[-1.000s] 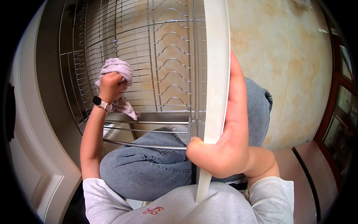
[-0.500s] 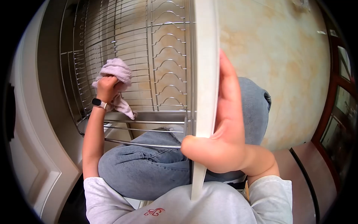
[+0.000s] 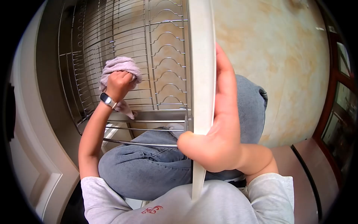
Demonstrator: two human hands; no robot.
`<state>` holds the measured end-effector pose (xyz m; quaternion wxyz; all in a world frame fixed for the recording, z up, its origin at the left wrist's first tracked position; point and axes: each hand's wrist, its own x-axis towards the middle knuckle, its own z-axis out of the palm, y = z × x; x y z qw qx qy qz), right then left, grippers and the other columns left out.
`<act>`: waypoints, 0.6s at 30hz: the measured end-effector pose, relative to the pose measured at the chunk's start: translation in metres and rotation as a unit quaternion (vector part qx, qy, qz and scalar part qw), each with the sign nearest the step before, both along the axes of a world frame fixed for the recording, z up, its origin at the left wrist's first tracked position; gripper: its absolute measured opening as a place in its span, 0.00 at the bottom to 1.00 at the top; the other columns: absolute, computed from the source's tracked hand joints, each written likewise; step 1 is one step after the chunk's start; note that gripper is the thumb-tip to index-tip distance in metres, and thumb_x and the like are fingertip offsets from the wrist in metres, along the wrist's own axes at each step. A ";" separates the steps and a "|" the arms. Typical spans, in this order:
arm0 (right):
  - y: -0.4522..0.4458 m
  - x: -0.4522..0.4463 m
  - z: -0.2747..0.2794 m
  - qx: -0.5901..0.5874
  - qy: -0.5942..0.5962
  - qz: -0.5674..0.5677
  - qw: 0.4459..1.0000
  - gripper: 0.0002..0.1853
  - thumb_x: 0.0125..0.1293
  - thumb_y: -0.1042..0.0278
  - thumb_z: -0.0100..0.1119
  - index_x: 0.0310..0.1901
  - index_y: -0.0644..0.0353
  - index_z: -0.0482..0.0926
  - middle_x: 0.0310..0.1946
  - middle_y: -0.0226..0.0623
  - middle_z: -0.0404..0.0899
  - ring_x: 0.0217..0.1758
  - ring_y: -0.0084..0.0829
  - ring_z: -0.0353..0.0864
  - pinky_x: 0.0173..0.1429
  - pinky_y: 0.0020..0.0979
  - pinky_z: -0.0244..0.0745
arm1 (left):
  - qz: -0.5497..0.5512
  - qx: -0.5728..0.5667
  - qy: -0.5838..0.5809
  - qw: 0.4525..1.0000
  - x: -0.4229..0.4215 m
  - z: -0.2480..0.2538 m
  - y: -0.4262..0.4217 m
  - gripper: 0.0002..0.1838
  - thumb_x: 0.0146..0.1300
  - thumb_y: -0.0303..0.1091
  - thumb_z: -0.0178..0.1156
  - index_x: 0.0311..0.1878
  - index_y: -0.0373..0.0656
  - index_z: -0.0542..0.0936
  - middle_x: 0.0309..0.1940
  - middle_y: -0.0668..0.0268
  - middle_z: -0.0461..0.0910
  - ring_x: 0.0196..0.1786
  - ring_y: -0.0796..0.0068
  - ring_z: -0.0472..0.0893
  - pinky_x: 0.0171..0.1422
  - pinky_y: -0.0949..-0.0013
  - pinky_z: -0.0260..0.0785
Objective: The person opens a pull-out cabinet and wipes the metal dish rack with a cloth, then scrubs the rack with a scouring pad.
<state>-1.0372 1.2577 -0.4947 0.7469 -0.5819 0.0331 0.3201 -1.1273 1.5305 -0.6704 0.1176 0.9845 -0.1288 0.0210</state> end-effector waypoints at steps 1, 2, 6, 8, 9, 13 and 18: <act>0.002 -0.001 0.000 0.004 0.008 -0.015 1.000 0.51 0.30 0.77 0.45 0.67 0.59 0.43 0.51 0.33 0.64 0.52 0.25 0.66 0.55 0.25 0.63 | 0.006 -0.001 -0.013 1.000 0.000 -0.001 -0.002 0.09 0.36 0.27 0.62 0.18 0.45 0.69 0.18 0.65 0.71 0.22 0.64 0.74 0.27 0.65 0.65; 0.005 -0.002 0.001 0.009 0.016 -0.030 0.999 0.51 0.30 0.77 0.46 0.66 0.59 0.45 0.50 0.33 0.64 0.52 0.25 0.66 0.55 0.25 0.63 | -0.001 -0.001 -0.026 1.000 0.002 0.005 -0.004 0.06 0.38 0.25 0.58 0.18 0.44 0.69 0.15 0.65 0.70 0.21 0.66 0.73 0.26 0.66 0.66; 0.002 -0.003 0.003 -0.061 0.021 -0.033 0.997 0.49 0.28 0.75 0.46 0.64 0.60 0.52 0.47 0.34 0.67 0.49 0.27 0.68 0.55 0.26 0.63 | 0.000 -0.001 -0.033 0.999 0.001 0.002 -0.005 0.06 0.39 0.26 0.57 0.17 0.44 0.69 0.15 0.65 0.70 0.20 0.66 0.73 0.25 0.66 0.65; -0.005 -0.001 0.001 -0.046 0.016 0.007 0.999 0.49 0.31 0.77 0.47 0.65 0.61 0.46 0.48 0.33 0.65 0.49 0.26 0.67 0.54 0.25 0.63 | 0.019 0.003 -0.041 0.999 -0.003 0.000 -0.008 0.06 0.39 0.26 0.57 0.17 0.44 0.68 0.15 0.65 0.70 0.20 0.66 0.73 0.25 0.66 0.65; -0.007 0.000 0.000 -0.013 0.010 0.045 0.999 0.50 0.35 0.80 0.47 0.67 0.60 0.38 0.51 0.33 0.63 0.50 0.23 0.66 0.52 0.24 0.63 | 0.032 0.004 -0.048 0.998 -0.004 -0.002 -0.010 0.06 0.39 0.26 0.57 0.16 0.44 0.68 0.15 0.65 0.70 0.20 0.66 0.73 0.25 0.66 0.65; 0.000 -0.003 0.005 -0.067 0.036 0.007 0.997 0.51 0.32 0.78 0.48 0.67 0.60 0.42 0.48 0.32 0.64 0.48 0.23 0.66 0.51 0.24 0.64 | -0.011 -0.037 -0.079 0.996 0.006 -0.005 -0.024 0.05 0.39 0.26 0.56 0.18 0.45 0.68 0.15 0.67 0.70 0.20 0.69 0.73 0.25 0.68 0.64; -0.001 -0.004 0.000 -0.075 0.000 -0.008 0.997 0.51 0.31 0.78 0.49 0.66 0.59 0.43 0.47 0.31 0.65 0.46 0.23 0.68 0.49 0.24 0.66 | 0.039 -0.010 -0.056 0.998 -0.003 -0.003 -0.021 0.07 0.42 0.31 0.60 0.20 0.46 0.70 0.15 0.67 0.71 0.20 0.69 0.74 0.24 0.67 0.64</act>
